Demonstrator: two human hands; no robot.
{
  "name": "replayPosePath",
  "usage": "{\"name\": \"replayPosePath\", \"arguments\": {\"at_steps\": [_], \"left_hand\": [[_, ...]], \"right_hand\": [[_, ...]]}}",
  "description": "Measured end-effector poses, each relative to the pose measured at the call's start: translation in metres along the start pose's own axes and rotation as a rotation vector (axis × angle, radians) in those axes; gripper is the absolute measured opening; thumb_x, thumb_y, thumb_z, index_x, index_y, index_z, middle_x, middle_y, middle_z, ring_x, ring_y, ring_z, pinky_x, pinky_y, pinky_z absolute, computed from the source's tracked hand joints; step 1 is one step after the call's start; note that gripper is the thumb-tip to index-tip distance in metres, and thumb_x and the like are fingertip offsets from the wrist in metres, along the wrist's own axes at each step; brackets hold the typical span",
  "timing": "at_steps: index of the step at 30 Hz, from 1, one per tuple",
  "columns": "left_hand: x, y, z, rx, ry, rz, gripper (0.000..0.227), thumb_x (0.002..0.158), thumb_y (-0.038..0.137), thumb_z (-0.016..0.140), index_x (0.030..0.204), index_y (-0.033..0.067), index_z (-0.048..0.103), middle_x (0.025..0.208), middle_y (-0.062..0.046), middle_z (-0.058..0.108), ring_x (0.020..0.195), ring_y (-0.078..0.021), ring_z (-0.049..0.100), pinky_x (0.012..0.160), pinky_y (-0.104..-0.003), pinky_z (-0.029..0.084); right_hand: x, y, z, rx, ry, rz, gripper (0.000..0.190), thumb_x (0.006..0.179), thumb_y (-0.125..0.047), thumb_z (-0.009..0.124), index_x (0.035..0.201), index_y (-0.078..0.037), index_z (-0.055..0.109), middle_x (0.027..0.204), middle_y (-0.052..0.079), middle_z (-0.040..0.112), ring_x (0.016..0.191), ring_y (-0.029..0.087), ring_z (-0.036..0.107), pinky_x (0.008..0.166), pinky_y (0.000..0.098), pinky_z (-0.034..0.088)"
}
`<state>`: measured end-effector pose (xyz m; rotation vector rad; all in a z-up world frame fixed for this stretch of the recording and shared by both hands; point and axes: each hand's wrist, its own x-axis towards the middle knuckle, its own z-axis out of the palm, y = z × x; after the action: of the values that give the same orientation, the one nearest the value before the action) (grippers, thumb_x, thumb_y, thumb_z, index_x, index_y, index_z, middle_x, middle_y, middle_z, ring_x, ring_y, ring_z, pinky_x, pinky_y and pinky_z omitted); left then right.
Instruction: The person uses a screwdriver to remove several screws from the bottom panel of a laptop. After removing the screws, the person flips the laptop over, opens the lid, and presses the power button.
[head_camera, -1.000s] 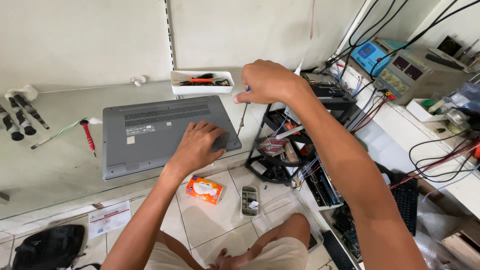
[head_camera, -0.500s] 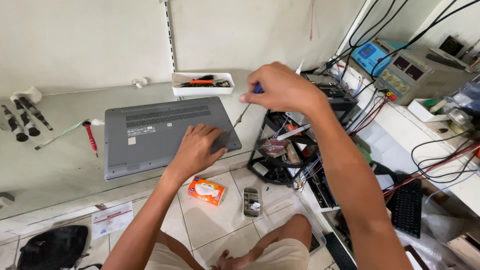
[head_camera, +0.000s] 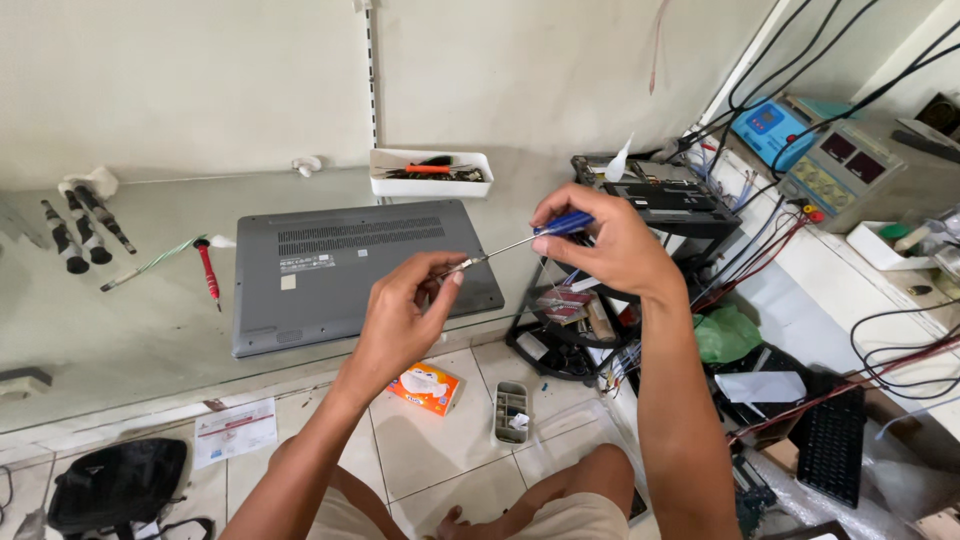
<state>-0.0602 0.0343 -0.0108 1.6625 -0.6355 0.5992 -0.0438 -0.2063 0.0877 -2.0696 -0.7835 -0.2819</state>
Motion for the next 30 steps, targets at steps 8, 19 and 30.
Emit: {"name": "replayPosePath", "arguments": {"at_steps": [8,19,30], "left_hand": [[0.003,-0.009,-0.012,0.036,0.118,0.063,0.013,0.089,0.006,0.069,0.099,0.0123,0.074,0.086,-0.005,0.075,0.053,-0.0184,0.060,0.051,-0.026,0.045],[-0.001,-0.023,-0.078,-0.044,0.310,-0.039,0.009,0.093,0.000,0.061,0.094,0.0069,0.066,0.087,-0.009,0.075,0.081,-0.0190,0.071,0.079,-0.034,0.053],[-0.023,-0.057,-0.128,-0.418,0.567,-0.286,0.008,0.094,0.000,0.065,0.095,-0.0071,0.069,0.087,-0.021,0.071,0.073,-0.0206,0.071,0.069,-0.034,0.063]], "right_hand": [[0.008,0.025,0.026,0.091,0.040,0.025,0.025,0.080,-0.002,0.078,0.103,-0.003,0.068,0.085,0.006,0.065,0.082,0.011,0.061,0.079,0.0257,0.054],[0.029,0.026,0.095,0.152,0.105,0.028,0.023,0.082,-0.010,0.079,0.103,-0.004,0.069,0.077,0.005,0.064,0.073,0.008,0.062,0.070,0.0195,0.052],[0.015,0.037,0.150,0.404,0.322,0.027,0.020,0.087,-0.007,0.072,0.100,0.005,0.063,0.082,0.016,0.063,0.064,0.015,0.062,0.061,0.0255,0.056]]}}
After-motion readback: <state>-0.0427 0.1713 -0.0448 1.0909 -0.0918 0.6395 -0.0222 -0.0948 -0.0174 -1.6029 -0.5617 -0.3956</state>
